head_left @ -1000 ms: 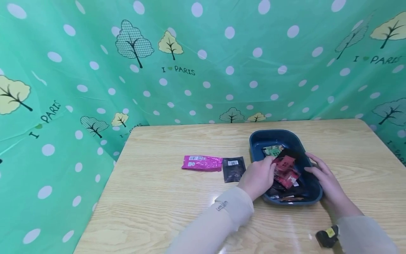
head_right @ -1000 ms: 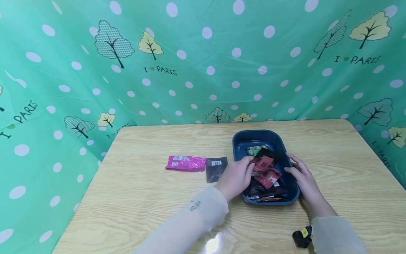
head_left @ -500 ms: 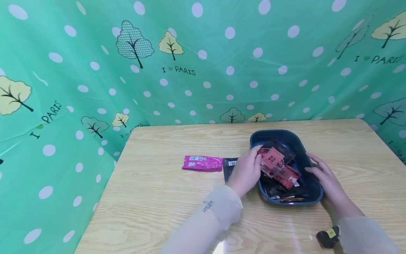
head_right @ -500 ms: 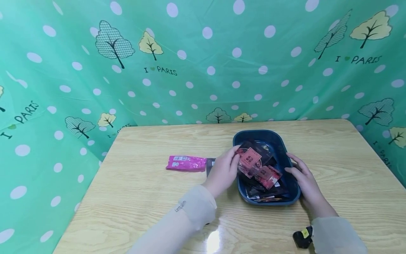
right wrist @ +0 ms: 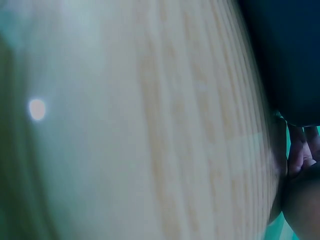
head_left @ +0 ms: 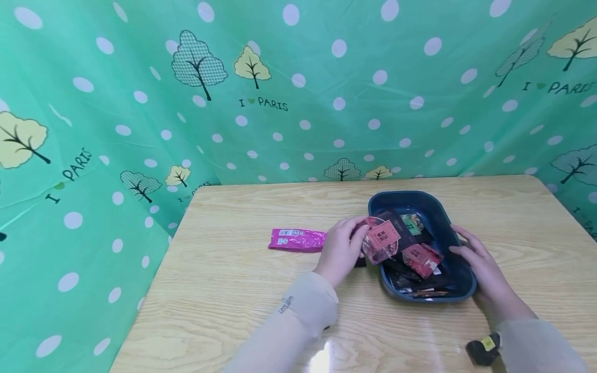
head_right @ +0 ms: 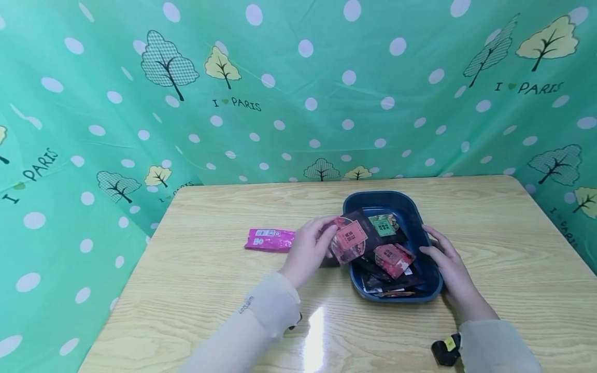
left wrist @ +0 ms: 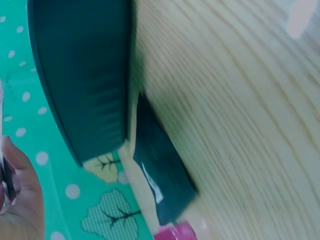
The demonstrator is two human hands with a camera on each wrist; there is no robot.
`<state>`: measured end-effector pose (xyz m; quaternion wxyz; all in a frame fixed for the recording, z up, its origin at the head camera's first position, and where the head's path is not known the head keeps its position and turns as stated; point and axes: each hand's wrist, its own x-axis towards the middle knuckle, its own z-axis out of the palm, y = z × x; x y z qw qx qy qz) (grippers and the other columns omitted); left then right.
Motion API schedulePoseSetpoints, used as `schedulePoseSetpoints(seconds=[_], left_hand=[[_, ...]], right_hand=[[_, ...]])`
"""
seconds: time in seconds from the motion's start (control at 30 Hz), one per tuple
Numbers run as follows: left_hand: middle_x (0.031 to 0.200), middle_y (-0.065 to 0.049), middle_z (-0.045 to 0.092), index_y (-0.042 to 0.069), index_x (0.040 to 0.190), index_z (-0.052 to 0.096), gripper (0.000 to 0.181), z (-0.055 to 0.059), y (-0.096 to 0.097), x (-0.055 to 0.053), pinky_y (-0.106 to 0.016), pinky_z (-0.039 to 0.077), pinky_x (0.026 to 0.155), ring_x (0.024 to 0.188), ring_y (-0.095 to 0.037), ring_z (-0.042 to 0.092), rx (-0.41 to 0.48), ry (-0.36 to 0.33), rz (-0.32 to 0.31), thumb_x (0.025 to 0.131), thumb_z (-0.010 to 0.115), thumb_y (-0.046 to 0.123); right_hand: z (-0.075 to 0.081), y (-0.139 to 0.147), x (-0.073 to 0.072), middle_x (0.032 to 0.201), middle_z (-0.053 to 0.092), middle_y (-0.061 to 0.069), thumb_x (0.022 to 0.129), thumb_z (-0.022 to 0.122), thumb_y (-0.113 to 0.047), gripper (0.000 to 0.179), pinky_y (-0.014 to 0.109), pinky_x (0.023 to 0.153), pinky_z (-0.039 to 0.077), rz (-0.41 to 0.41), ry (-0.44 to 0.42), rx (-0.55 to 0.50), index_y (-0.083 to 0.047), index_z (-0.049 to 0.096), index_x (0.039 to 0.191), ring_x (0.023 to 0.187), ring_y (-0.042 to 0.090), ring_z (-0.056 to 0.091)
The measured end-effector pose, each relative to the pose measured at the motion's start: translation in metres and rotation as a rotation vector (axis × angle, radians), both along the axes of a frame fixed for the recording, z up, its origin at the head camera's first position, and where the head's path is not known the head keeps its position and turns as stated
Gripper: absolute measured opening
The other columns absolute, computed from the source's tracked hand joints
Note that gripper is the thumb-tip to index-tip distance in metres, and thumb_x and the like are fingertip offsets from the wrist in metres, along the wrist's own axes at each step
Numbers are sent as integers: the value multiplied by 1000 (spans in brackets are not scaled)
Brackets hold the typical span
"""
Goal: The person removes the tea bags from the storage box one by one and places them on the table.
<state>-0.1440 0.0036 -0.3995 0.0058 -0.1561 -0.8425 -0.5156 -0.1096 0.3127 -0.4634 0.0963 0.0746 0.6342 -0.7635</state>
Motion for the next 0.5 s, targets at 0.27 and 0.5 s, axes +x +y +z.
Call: schedulePoseSetpoints(seconds=[0.27,0.5], left_hand=[[90,1,69,22,119,71,24,-1,-21,-4,-24,52,56,64,-8,59,107,-162,37,98,62,30],[87,4,69,20,109,73,20,-3,-37,-4,-22,52,64,73,-7,57,81,-220,61,93,70,30]], right_hand=[[0,-1,0,121,47,-17,105,48,-17,50,22,77,57,-13,4,-26,-37,36,149,96,0,65],[-1,0,0,118,51,-18,105,47,-16,48,23,76,58,-9,17,-52,-37,38,147,95,2,66]])
